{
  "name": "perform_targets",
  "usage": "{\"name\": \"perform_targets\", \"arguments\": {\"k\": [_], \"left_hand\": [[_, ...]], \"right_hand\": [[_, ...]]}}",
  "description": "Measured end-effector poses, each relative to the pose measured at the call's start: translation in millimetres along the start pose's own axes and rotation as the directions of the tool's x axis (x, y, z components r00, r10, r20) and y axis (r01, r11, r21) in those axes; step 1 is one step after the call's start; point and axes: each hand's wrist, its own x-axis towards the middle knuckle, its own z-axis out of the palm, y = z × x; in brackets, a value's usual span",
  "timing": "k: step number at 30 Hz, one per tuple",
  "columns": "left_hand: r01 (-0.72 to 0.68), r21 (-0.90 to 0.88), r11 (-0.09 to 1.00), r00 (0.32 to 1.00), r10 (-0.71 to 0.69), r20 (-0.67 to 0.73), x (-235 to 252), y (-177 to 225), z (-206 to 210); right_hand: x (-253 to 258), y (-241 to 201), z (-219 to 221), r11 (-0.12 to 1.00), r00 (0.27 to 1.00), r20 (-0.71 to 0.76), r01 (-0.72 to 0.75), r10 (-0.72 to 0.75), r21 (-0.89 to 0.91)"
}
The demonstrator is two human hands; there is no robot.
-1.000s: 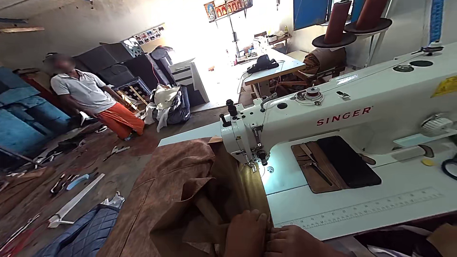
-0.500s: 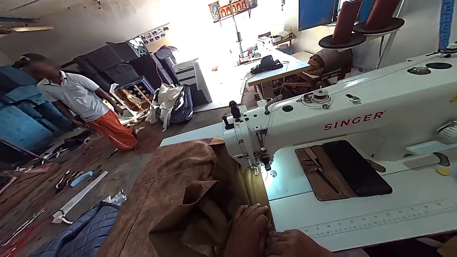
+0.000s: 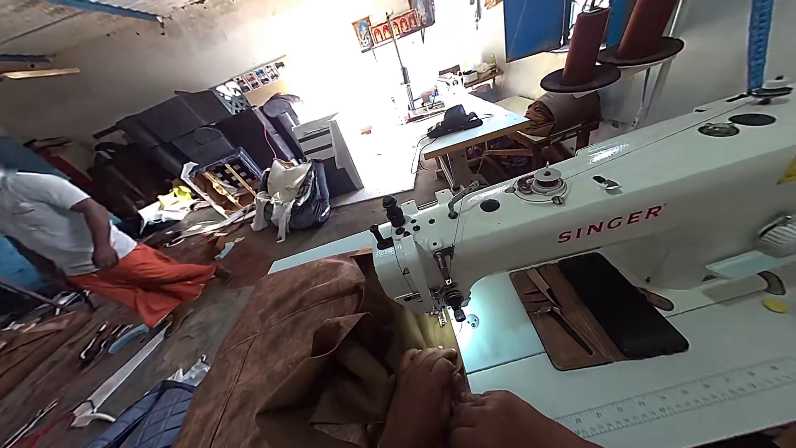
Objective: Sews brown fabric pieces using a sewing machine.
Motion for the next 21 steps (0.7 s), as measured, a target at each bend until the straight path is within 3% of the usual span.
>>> {"name": "perform_targets", "arguments": {"k": [8,14,21], "left_hand": [[-0.035,0.007,0.999,0.999,0.035,-0.026,16.7,-23.5,7.6],[-0.094,0.062,0.994,0.994,0.097,-0.051,29.9,-36.6,8.0],[-0.16,0.111,0.981,0.982,0.169,-0.078,32.3,-42.2,10.6]], "right_hand": [[11.9,14.6,5.7,0.997,0.999,-0.037,0.019,-0.021,-0.079],[16.4,17.6,16.1,0.989,0.988,-0.154,-0.046,0.024,-0.141],[19.5,20.2,11.4,0.993,0.993,-0.081,-0.091,0.085,-0.072]]}}
